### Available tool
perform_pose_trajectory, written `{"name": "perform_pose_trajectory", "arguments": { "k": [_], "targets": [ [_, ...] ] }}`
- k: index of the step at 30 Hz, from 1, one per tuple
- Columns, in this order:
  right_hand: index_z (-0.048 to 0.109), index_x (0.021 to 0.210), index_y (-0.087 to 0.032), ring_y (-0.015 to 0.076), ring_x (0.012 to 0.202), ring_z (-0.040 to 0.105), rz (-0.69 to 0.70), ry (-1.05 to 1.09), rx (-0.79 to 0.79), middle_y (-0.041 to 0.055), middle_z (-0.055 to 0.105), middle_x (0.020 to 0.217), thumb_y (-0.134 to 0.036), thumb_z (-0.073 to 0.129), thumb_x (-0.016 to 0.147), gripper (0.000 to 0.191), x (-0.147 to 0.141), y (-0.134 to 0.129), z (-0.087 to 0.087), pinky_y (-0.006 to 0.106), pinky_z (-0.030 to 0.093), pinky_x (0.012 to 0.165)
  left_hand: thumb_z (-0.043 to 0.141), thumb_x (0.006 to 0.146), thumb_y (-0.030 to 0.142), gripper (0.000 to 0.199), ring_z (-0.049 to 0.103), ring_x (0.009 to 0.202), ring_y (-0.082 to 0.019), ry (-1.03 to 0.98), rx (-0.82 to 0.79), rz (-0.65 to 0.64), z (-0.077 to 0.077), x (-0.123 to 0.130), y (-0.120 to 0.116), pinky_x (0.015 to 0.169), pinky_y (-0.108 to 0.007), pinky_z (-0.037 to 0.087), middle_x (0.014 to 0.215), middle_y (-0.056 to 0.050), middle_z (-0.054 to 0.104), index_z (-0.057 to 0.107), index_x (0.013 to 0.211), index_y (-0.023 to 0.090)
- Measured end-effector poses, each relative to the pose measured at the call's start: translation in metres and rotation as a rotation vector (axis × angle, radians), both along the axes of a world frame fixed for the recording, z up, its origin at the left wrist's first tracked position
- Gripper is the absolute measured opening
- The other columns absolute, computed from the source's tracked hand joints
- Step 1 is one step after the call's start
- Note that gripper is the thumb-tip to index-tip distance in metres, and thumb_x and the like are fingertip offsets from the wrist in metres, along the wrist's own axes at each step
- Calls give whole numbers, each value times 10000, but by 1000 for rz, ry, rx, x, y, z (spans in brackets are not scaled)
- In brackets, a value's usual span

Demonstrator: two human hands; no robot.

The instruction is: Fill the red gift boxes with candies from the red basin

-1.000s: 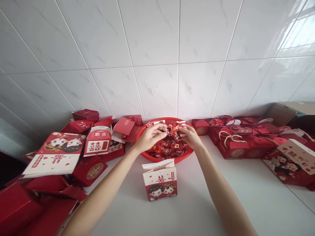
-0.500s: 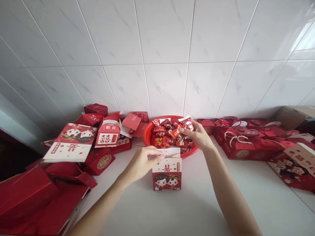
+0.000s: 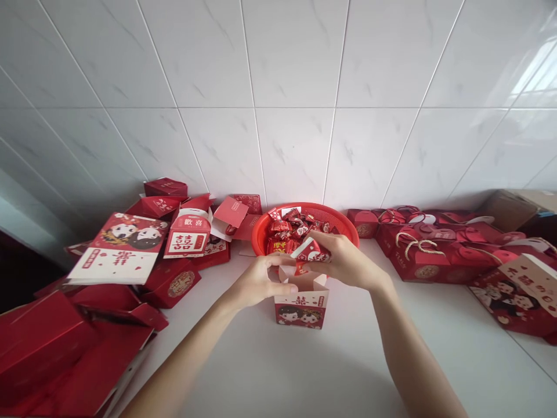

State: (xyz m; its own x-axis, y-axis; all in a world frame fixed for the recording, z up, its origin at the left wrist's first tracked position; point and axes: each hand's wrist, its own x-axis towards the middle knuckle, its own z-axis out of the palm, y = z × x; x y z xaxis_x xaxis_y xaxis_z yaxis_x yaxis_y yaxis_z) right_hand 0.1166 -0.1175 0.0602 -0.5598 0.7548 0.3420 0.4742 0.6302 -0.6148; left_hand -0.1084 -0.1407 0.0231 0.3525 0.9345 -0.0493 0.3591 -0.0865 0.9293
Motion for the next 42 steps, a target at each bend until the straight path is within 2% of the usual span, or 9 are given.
{"name": "perform_pose_trajectory", "arguments": {
  "k": [4, 9, 12, 16, 21, 24, 30, 37, 42],
  "targets": [
    [587, 933, -223, 147, 675, 531, -45, -115, 64, 0, 634, 824, -281, 740, 857, 181, -4, -2, 1, 254, 360, 586, 850, 678, 343, 529, 681, 1022, -279, -52, 34, -39, -3, -1, 1, 953, -415, 521, 1074, -59, 760, 733, 1173, 200],
    [599, 938, -230, 124, 616, 470, -24, -89, -17, -28, 602, 772, -334, 771, 833, 227, 2, 2, 1, 252, 349, 561, 865, 679, 340, 596, 621, 1218, -331, -92, 31, -63, -1, 0, 1, 1072, -471, 459, 1243, -91, 731, 712, 1241, 217],
    [611, 924, -226, 118, 595, 443, -48, -70, -31, -35, 587, 754, -308, 791, 813, 226, 3, 3, 2, 260, 344, 555, 848, 697, 345, 565, 597, 1262, -337, -70, 19, -66, 0, -1, 0, 1117, -494, 420, 1294, -91, 712, 717, 1232, 220],
    [639, 939, -226, 148, 621, 506, -49, 31, -49, -16, 608, 740, -306, 747, 850, 161, 0, 0, 2, 274, 383, 571, 866, 662, 361, 554, 587, 1271, -342, -34, 35, -29, -3, -3, 1, 1127, -502, 411, 1296, -85, 708, 734, 1182, 225],
    [661, 962, -209, 176, 747, 607, 88, 93, -86, 25, 693, 863, -333, 714, 880, 158, 0, -4, 5, 273, 450, 651, 863, 674, 340, 579, 648, 1156, -310, -66, 31, -60, -4, -3, 2, 1055, -465, 477, 1204, -83, 732, 712, 1218, 212],
    [644, 922, -201, 154, 724, 584, 120, 13, -74, 17, 693, 849, -284, 708, 879, 114, -2, -6, 4, 257, 429, 646, 861, 683, 321, 589, 673, 1080, -279, -95, 45, -93, -3, -2, 1, 1034, -444, 489, 1103, -66, 752, 703, 1241, 214],
    [595, 796, -199, 125, 627, 505, 64, 0, 15, -9, 616, 725, -253, 673, 891, 134, -3, -6, 2, 250, 386, 601, 880, 668, 361, 624, 666, 1119, -295, -110, 45, -65, -4, -2, 1, 1018, -439, 505, 1082, -62, 757, 703, 1254, 239],
    [698, 968, -201, 133, 647, 518, 141, -44, -73, 22, 683, 800, -301, 662, 911, 121, -7, -11, 4, 254, 396, 603, 869, 690, 350, 570, 651, 1139, -295, -114, 52, -122, -1, -2, 1, 1038, -446, 486, 1198, -86, 731, 709, 1218, 207],
    [669, 994, -205, 127, 587, 470, 79, 23, -89, -8, 618, 696, -390, 665, 915, 201, -8, -10, 2, 256, 363, 561, 884, 655, 354, 597, 673, 1078, -292, -89, 16, -54, -2, -3, 1, 1000, -443, 509, 1085, -71, 748, 709, 1207, 210]
  ]
}}
